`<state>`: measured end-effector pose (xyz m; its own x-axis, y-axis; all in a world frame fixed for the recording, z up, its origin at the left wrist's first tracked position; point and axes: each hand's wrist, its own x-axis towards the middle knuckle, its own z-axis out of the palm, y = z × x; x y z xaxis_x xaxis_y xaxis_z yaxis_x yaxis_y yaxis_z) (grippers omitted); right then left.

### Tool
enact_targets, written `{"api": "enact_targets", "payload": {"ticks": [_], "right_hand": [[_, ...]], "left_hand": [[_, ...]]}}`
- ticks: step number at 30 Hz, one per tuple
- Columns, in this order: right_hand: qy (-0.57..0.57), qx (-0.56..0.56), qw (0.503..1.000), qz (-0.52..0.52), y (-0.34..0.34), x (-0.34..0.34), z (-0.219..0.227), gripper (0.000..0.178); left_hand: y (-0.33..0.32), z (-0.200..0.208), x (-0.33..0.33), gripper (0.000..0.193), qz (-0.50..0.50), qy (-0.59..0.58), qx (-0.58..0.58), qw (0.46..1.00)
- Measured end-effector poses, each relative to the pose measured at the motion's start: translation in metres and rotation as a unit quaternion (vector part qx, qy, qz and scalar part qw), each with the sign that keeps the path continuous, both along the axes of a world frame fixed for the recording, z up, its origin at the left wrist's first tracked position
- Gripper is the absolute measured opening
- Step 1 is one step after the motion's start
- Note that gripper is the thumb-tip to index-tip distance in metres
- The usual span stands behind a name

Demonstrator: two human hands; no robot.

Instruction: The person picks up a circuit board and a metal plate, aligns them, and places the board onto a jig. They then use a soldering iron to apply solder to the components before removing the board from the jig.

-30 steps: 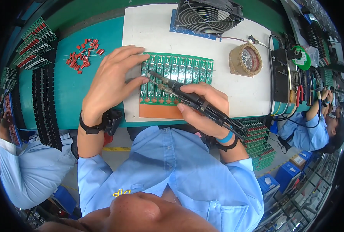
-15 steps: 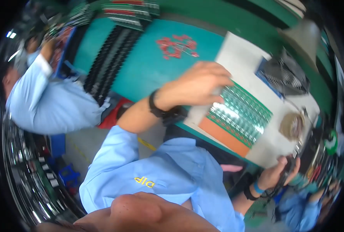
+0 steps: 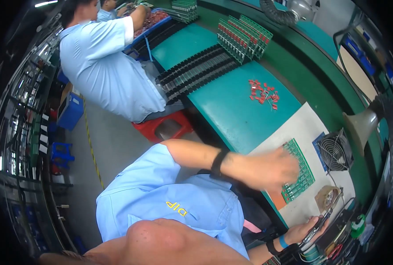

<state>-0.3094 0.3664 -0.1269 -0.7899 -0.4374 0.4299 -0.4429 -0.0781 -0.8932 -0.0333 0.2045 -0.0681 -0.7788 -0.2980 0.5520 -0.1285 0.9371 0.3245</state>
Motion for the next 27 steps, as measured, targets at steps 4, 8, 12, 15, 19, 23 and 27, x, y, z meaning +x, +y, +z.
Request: {"api": "enact_targets", "payload": {"ticks": [4,8,12,15,19,23,27], "right_hand": [[-0.015,0.018,1.000,-0.009,0.002,-0.004,-0.001,0.043],[0.003,0.030,0.999,-0.009,0.000,-0.001,0.003,0.044],[0.010,0.011,1.000,0.014,-0.001,0.002,0.009,0.043],[0.025,0.005,1.000,-0.004,-0.003,0.009,0.010,0.044],[0.014,0.017,1.000,-0.006,-0.004,0.001,0.003,0.044],[0.011,0.034,0.999,0.001,-0.004,-0.006,-0.001,0.044],[0.014,0.054,0.998,-0.008,-0.002,-0.005,-0.001,0.044]], "left_hand": [[0.054,-0.029,-0.020,0.046,-0.121,0.004,-0.051,0.991],[0.066,-0.041,-0.021,0.056,-0.090,-0.015,-0.133,0.987],[0.069,-0.042,-0.027,0.053,-0.092,-0.031,-0.140,0.985],[0.071,-0.046,-0.028,0.047,-0.104,-0.032,-0.146,0.983],[0.071,-0.043,-0.024,0.050,-0.065,-0.022,-0.191,0.979],[0.066,-0.042,-0.010,0.050,-0.057,-0.026,-0.182,0.981],[0.062,-0.035,0.016,0.038,-0.090,0.001,-0.113,0.990]]}}
